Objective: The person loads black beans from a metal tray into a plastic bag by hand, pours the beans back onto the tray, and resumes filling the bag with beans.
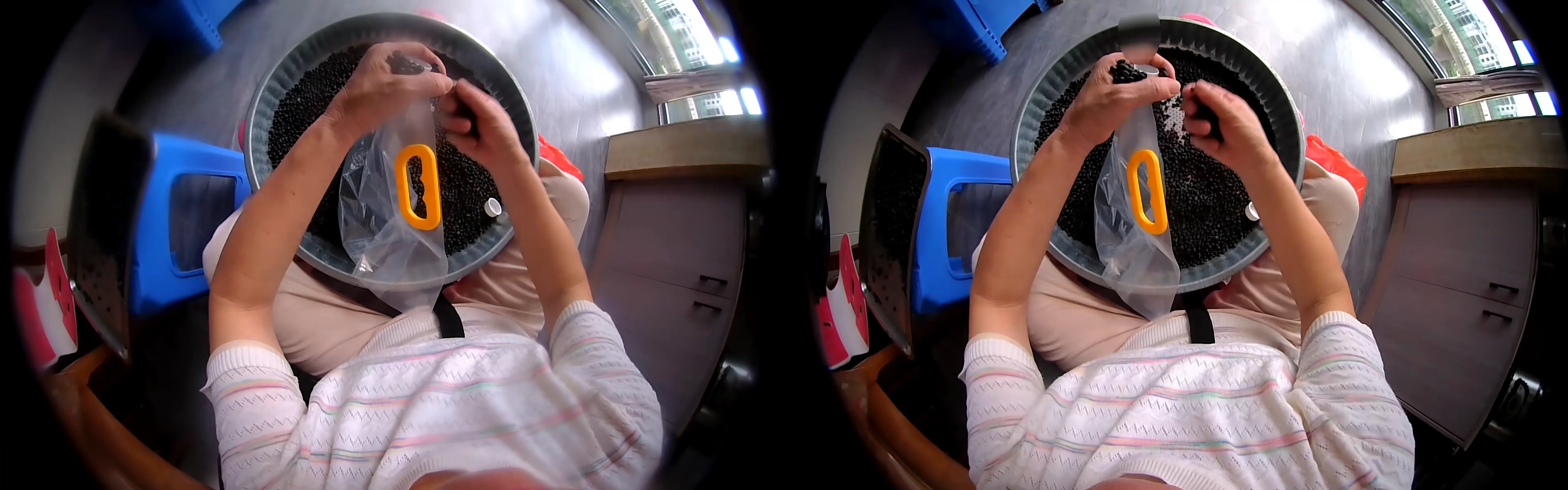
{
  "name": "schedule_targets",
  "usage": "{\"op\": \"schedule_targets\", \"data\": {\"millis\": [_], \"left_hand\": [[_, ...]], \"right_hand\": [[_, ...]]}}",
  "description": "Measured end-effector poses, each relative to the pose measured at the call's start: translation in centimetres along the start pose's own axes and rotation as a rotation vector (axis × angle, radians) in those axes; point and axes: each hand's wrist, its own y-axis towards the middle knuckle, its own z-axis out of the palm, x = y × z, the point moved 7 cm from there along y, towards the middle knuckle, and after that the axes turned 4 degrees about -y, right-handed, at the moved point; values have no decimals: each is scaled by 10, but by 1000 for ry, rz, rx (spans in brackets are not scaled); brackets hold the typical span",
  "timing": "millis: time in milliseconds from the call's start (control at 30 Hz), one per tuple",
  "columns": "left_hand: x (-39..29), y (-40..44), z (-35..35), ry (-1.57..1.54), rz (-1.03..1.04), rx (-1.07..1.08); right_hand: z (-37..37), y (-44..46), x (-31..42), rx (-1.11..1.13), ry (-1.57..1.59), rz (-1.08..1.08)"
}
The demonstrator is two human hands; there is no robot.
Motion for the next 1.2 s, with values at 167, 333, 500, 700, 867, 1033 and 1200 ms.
{"op": "schedule_targets", "data": {"millis": [167,333,500,700,867,1033,1200], "left_hand": [[4,2,2,6,-21,0],[8,3,6,-103,-37,12],[8,1,0,-69,-44,-22],[9,2,-2,-60,-58,-55],[1,2,1,-25,17,-77],[4,5,2,40,20,-20],[1,3,2,-10,8,-27]], "right_hand": [[46,21,67,156,49,-193],[86,34,85,102,36,-289],[96,42,82,-99,-71,-446],[96,47,83,-25,-67,-498],[97,43,81,24,50,-460],[93,43,84,-1,-97,-497],[100,32,84,25,-44,-431]]}}
